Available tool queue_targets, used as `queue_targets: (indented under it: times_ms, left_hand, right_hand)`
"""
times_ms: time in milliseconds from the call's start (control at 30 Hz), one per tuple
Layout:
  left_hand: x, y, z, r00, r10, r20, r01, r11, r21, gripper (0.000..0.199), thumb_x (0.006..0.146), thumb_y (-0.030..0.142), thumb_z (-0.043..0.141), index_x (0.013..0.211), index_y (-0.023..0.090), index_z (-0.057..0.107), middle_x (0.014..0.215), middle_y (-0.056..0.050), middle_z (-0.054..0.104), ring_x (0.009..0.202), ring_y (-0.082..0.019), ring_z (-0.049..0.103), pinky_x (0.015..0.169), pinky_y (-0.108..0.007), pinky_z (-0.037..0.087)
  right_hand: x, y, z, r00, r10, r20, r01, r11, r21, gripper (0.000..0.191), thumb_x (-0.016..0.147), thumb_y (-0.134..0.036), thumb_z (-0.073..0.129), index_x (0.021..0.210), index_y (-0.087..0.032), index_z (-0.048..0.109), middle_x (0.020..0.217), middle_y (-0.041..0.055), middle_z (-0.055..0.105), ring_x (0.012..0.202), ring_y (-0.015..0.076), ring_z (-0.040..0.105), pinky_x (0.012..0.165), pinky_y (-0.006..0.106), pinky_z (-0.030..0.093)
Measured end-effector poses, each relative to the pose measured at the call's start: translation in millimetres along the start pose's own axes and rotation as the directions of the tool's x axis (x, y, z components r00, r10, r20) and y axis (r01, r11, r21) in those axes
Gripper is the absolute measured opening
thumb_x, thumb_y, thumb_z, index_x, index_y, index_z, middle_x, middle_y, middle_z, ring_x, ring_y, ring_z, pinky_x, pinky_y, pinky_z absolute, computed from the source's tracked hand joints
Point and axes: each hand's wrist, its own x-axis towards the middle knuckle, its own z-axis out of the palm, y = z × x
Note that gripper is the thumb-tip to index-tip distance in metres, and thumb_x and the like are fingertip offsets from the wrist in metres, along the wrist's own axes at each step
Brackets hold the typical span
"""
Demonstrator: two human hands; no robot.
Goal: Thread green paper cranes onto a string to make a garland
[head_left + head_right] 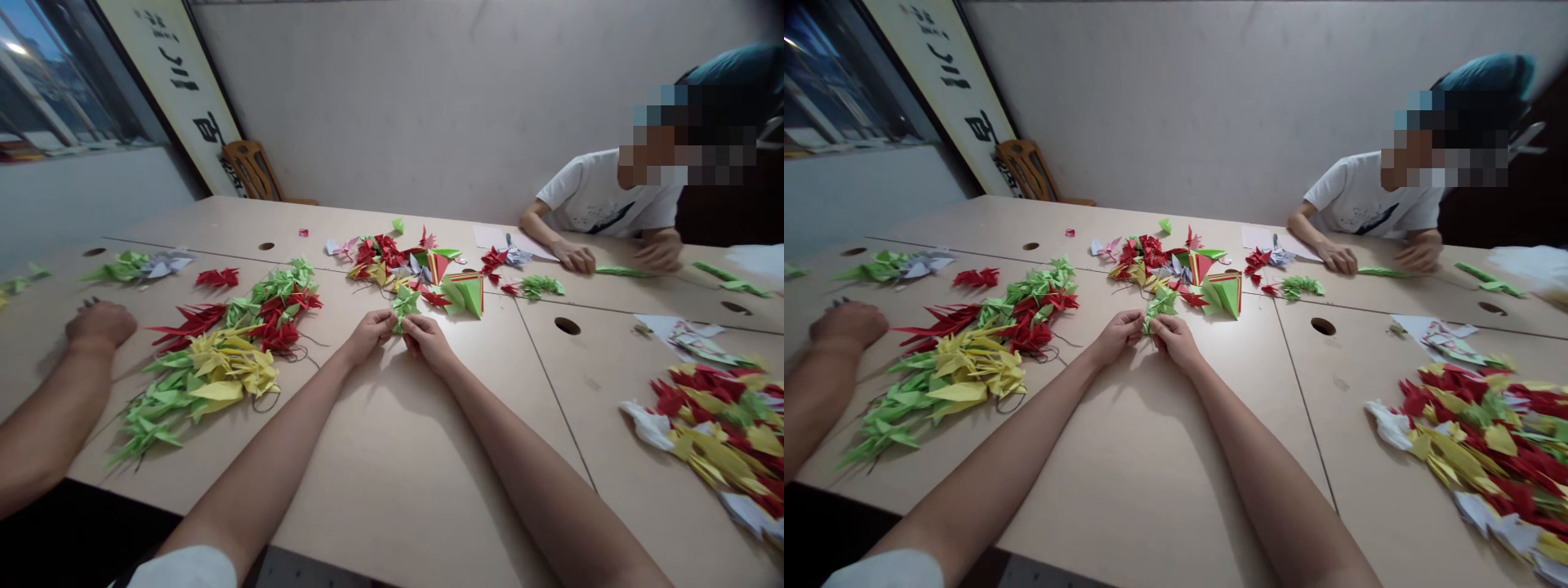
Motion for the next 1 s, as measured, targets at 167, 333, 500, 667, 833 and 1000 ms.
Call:
queue_targets:
  times_ms: [167,333,500,667,833,1000]
  left_hand:
    - [-2.8,5.4,-8.0,0.977,-0.141,0.162,0.151,0.987,-0.050,0.044,0.073,0.052,0.071,0.072,0.014,0.050,0.055,0.007,0.027,0.047,-0.004,0.020,0.042,-0.020,0.012]
    - [-5.5,10.9,-11.5,0.921,-0.265,0.287,0.289,0.956,-0.044,0.042,0.070,0.049,0.075,0.075,0.014,0.053,0.056,0.008,0.025,0.046,-0.003,0.019,0.041,-0.019,0.010]
    - [-5.9,9.3,-11.2,0.939,-0.221,0.263,0.242,0.969,-0.050,0.043,0.070,0.049,0.075,0.074,0.014,0.051,0.055,0.008,0.031,0.045,-0.003,0.024,0.042,-0.018,0.014]
    - [-5.1,7.0,-9.2,0.979,-0.128,0.156,0.131,0.991,-0.010,0.041,0.071,0.048,0.075,0.073,0.014,0.052,0.050,0.006,0.041,0.044,-0.004,0.034,0.043,-0.019,0.021]
    - [-3.5,7.1,-3.7,0.999,-0.038,0.021,0.037,0.997,0.066,0.043,0.070,0.052,0.074,0.070,0.015,0.053,0.046,0.006,0.046,0.042,-0.005,0.038,0.045,-0.019,0.025]
    - [-3.8,9.7,4.1,0.994,0.057,-0.089,-0.044,0.989,0.143,0.043,0.069,0.054,0.072,0.069,0.014,0.057,0.046,0.004,0.048,0.043,-0.005,0.041,0.046,-0.020,0.027]
  right_hand:
    - [-0.8,-3.5,-11.8,0.976,0.120,0.180,-0.130,0.990,0.045,0.042,0.081,-0.055,0.062,0.065,-0.018,0.049,0.045,-0.0058,0.044,0.037,0.0063,0.036,0.038,0.021,0.022]
    - [0.0,-4.5,-19.7,0.913,0.238,0.331,-0.278,0.957,0.080,0.040,0.078,-0.052,0.066,0.065,-0.018,0.047,0.046,-0.0068,0.044,0.035,0.0052,0.033,0.036,0.019,0.023]
    - [0.8,-6.2,-18.4,0.925,0.249,0.286,-0.294,0.948,0.124,0.038,0.075,-0.052,0.067,0.070,-0.019,0.048,0.046,-0.0080,0.042,0.034,0.0052,0.030,0.033,0.019,0.021]
    - [1.5,-3.7,-14.9,0.966,0.152,0.210,-0.179,0.977,0.119,0.040,0.078,-0.053,0.065,0.067,-0.019,0.046,0.046,-0.0079,0.041,0.034,0.0051,0.030,0.034,0.020,0.019]
    - [2.5,0.6,-10.2,0.995,0.036,0.089,-0.043,0.996,0.079,0.042,0.082,-0.056,0.061,0.067,-0.019,0.048,0.048,-0.0071,0.041,0.035,0.0047,0.030,0.036,0.021,0.019]
    - [4.0,6.1,-5.3,1.000,0.001,-0.013,0.000,0.999,0.048,0.043,0.081,-0.060,0.060,0.069,-0.020,0.050,0.053,-0.0051,0.046,0.036,0.0054,0.032,0.036,0.022,0.019]
